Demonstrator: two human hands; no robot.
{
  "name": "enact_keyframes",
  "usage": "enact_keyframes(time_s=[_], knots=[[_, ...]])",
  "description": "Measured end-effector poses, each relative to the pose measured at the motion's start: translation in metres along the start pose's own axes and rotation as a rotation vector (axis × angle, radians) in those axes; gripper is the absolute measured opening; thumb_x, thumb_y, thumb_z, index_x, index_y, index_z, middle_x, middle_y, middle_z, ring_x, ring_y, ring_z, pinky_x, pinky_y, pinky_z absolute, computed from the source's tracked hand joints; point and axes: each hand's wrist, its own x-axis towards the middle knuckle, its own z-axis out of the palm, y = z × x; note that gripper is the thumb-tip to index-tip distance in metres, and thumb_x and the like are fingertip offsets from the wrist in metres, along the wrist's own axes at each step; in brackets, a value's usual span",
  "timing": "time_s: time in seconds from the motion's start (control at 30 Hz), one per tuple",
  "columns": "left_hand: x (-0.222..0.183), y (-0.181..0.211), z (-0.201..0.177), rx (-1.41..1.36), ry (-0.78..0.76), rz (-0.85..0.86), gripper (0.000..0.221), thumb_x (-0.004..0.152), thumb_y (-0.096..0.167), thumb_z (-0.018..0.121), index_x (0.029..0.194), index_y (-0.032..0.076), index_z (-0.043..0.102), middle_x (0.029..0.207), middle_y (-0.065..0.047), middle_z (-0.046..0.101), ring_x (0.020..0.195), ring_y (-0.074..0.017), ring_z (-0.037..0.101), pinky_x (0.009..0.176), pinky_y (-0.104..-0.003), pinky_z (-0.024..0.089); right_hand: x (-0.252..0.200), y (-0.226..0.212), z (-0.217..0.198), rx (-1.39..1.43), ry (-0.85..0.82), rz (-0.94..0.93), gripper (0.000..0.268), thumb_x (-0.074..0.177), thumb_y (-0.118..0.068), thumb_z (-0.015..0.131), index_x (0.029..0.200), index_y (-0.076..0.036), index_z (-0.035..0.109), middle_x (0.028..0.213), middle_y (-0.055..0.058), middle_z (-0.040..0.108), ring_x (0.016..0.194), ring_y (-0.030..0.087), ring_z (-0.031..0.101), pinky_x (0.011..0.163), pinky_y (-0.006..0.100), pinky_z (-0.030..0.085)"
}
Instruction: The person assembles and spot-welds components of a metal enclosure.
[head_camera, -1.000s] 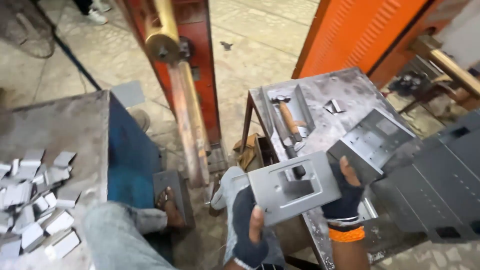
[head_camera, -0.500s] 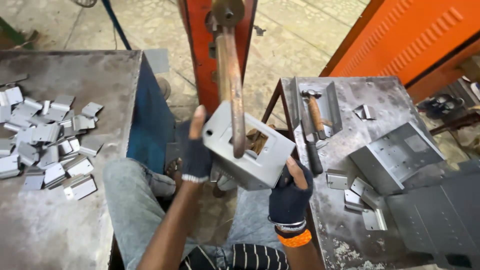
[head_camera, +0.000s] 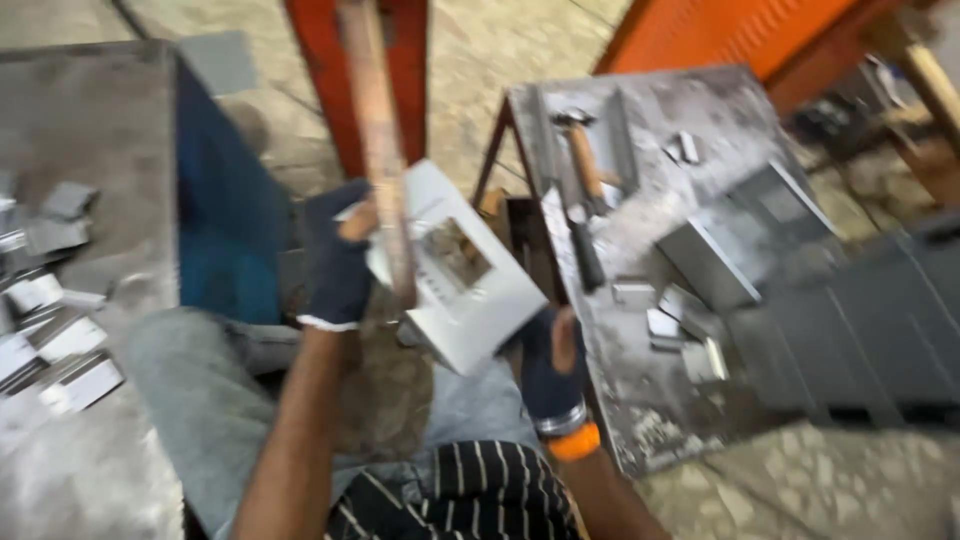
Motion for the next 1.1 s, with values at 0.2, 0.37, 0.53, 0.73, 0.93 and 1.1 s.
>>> enact_keyframes(time_s=[0.2,0.37,0.53,0.73,0.93,1.1], knots=[[-0.001,-0.031,-0.003,-0.065,-0.097,-0.064,0.038,0.093,0.033,0.067,0.102,-0.003,0.074,0.090,-0.002,0.071,0.082,-0.0101,0.062,0.076,-0.029,0.051,0.059,0.108,-0.090,-0.930,-0.023,0.173,0.034,0.085,-0.027,0.074,0.115,-0.012,0.070,0.110,0.012,0.072,0.106,0.033,0.067,0.093,0.044,0.053],[0.008,-0.044,-0.038,-0.053,-0.081,-0.070,0.037,0.094,0.033,0.067,0.103,-0.003,0.074,0.090,-0.002,0.071,0.082,-0.0099,0.062,0.076,-0.029,0.051,0.069,0.129,-0.132,-1.266,-0.022,0.226,0.059,0.069,-0.032,0.084,0.121,-0.010,0.068,0.112,0.015,0.070,0.104,0.037,0.064,0.089,0.049,0.051],[0.013,-0.065,-0.065,-0.049,-0.058,-0.072,0.037,0.095,0.032,0.067,0.104,-0.003,0.074,0.090,-0.002,0.071,0.082,-0.0096,0.062,0.075,-0.028,0.050,0.069,0.146,-0.136,-1.326,-0.044,0.292,0.059,0.066,-0.035,0.089,0.117,-0.013,0.070,0.112,0.013,0.071,0.104,0.036,0.065,0.090,0.048,0.051],[0.036,-0.112,-0.071,-0.062,-0.089,-0.052,0.037,0.096,0.032,0.067,0.105,-0.003,0.074,0.091,-0.001,0.070,0.082,-0.0093,0.062,0.075,-0.028,0.050,0.076,0.138,-0.130,-1.206,0.073,0.304,0.065,0.060,-0.034,0.093,0.116,-0.011,0.069,0.113,0.014,0.071,0.104,0.036,0.067,0.091,0.046,0.052],[0.041,-0.136,-0.062,-0.076,-0.102,-0.044,0.037,0.097,0.032,0.067,0.106,-0.003,0.074,0.091,-0.001,0.070,0.082,-0.0090,0.061,0.075,-0.027,0.050,0.082,0.130,-0.115,-0.730,0.355,0.260,0.057,0.071,-0.030,0.090,0.114,-0.002,0.065,0.103,0.013,0.072,0.092,0.030,0.071,0.081,0.039,0.057],[0.018,-0.141,-0.047,-0.073,-0.081,-0.055,0.037,0.098,0.032,0.067,0.107,-0.003,0.074,0.091,0.000,0.070,0.082,-0.0087,0.061,0.074,-0.027,0.050,0.090,0.082,-0.047,0.917,0.121,0.689,0.035,0.096,-0.031,0.061,0.108,0.001,0.066,0.097,0.013,0.074,0.083,0.024,0.072,0.071,0.032,0.059]])
